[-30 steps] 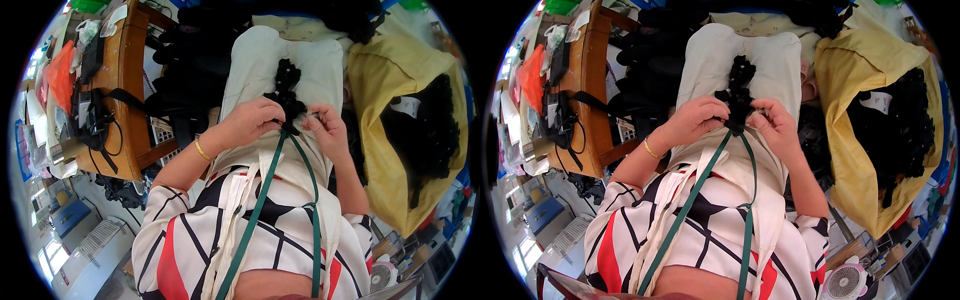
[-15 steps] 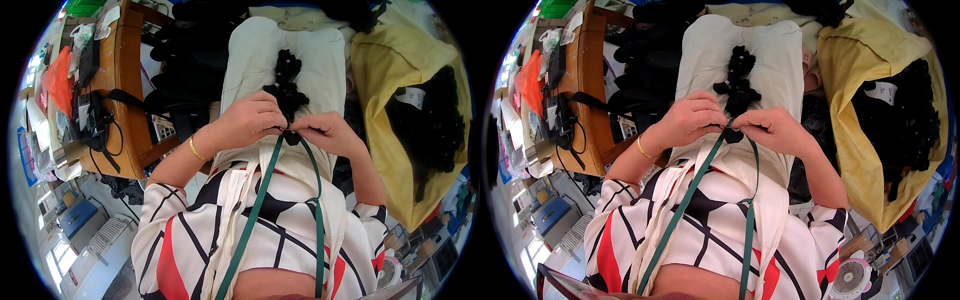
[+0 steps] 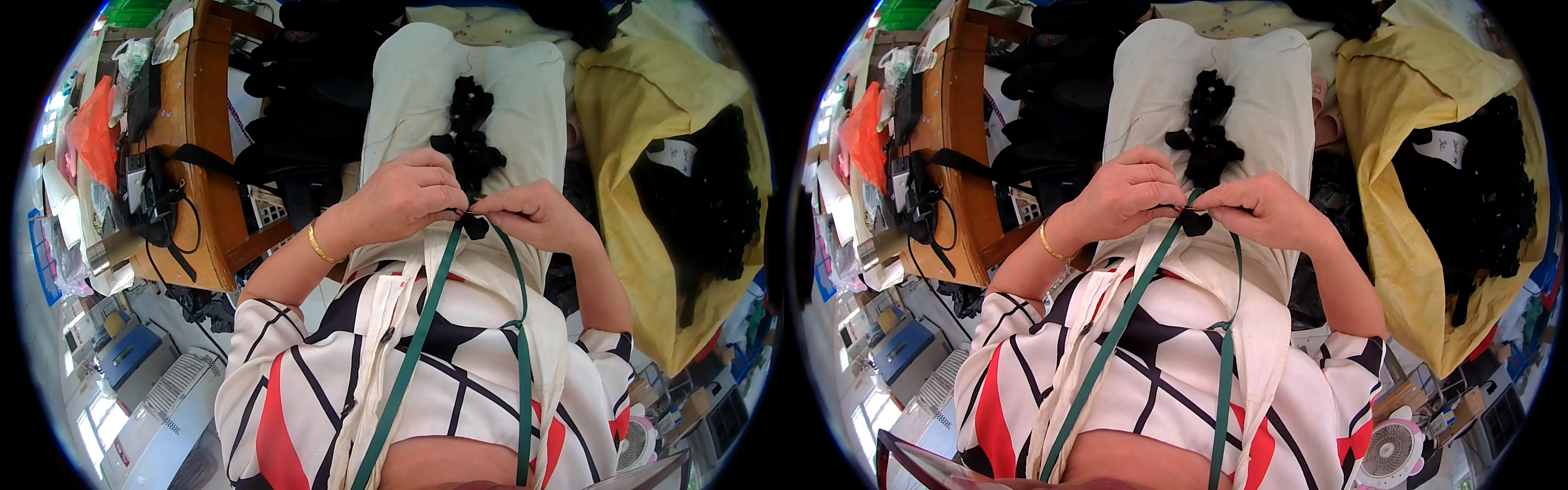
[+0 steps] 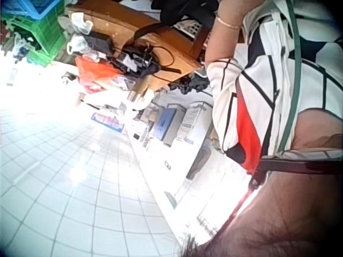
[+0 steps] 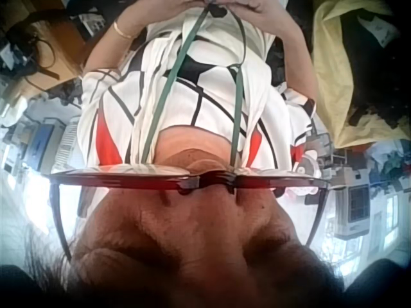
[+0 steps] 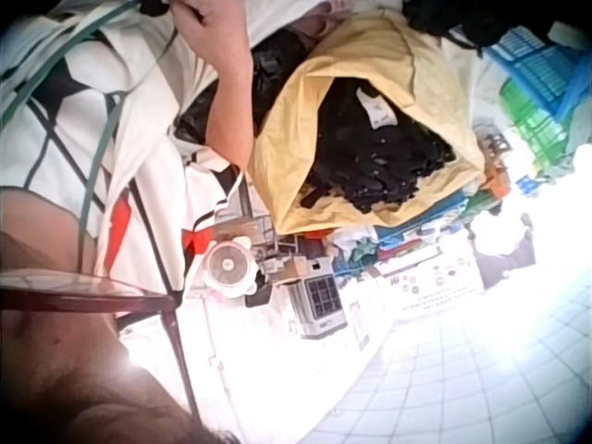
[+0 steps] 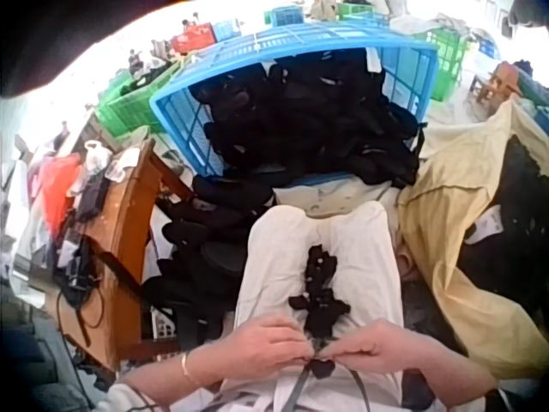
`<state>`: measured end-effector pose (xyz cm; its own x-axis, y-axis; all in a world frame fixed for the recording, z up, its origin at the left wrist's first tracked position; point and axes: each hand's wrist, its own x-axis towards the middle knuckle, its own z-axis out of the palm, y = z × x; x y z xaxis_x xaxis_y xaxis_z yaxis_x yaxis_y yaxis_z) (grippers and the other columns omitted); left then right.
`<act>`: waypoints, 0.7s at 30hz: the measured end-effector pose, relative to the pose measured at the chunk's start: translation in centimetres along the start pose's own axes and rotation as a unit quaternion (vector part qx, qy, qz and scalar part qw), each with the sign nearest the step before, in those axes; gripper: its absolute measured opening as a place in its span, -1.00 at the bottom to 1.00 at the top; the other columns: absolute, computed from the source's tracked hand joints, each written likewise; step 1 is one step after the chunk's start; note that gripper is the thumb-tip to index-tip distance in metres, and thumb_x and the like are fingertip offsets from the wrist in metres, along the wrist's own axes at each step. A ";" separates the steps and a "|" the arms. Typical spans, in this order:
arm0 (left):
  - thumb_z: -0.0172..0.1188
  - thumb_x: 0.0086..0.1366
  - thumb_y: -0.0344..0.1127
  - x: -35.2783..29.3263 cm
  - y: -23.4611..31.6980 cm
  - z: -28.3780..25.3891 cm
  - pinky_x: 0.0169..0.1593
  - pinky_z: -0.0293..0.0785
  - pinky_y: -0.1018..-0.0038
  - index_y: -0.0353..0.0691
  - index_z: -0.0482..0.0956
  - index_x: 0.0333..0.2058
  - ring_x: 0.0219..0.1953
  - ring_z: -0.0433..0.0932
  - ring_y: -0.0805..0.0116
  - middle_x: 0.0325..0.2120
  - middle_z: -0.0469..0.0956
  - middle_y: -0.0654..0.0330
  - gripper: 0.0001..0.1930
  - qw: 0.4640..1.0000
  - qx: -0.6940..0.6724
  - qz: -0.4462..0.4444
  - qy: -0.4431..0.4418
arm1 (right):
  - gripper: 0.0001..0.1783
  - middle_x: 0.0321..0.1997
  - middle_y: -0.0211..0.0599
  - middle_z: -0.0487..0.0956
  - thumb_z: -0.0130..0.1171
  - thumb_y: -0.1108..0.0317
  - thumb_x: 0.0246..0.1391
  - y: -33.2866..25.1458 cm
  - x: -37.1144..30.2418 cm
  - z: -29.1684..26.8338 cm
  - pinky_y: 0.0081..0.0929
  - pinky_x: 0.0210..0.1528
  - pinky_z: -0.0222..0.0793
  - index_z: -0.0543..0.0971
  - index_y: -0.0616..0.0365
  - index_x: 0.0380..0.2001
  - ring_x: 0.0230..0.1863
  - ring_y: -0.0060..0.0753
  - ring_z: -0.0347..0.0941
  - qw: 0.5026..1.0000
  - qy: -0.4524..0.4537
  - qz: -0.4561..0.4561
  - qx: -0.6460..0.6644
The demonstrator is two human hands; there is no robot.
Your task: The person sits on the floor and hand-sews black slip-on shoes using a needle and thread. They repeatedly pull the thread through the shoe material, adjust the shoe position, and occasionally pick up additional shoes from a nearby pile to continue stitching.
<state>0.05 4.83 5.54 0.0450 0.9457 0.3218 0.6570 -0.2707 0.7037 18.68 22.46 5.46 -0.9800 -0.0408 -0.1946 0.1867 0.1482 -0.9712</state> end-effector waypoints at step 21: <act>0.43 0.03 -0.35 -0.9 -0.3 1.1 -0.16 0.39 0.36 -0.11 0.64 -0.36 -0.33 0.47 0.19 -0.48 0.58 0.29 -0.81 0.994 -0.109 -0.015 0.007 | -0.80 -0.42 -0.55 0.51 0.14 0.38 0.26 1.8 -0.3 2.9 -0.70 -0.32 0.32 0.51 0.19 -0.08 -0.39 -0.76 0.35 0.985 0.015 0.087 0.152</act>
<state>0.61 4.24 4.35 0.0165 0.9521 0.3053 0.4797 -0.2754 0.8331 19.52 19.92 3.38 -0.9324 -0.0115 -0.3612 0.3587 -0.1516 -0.9211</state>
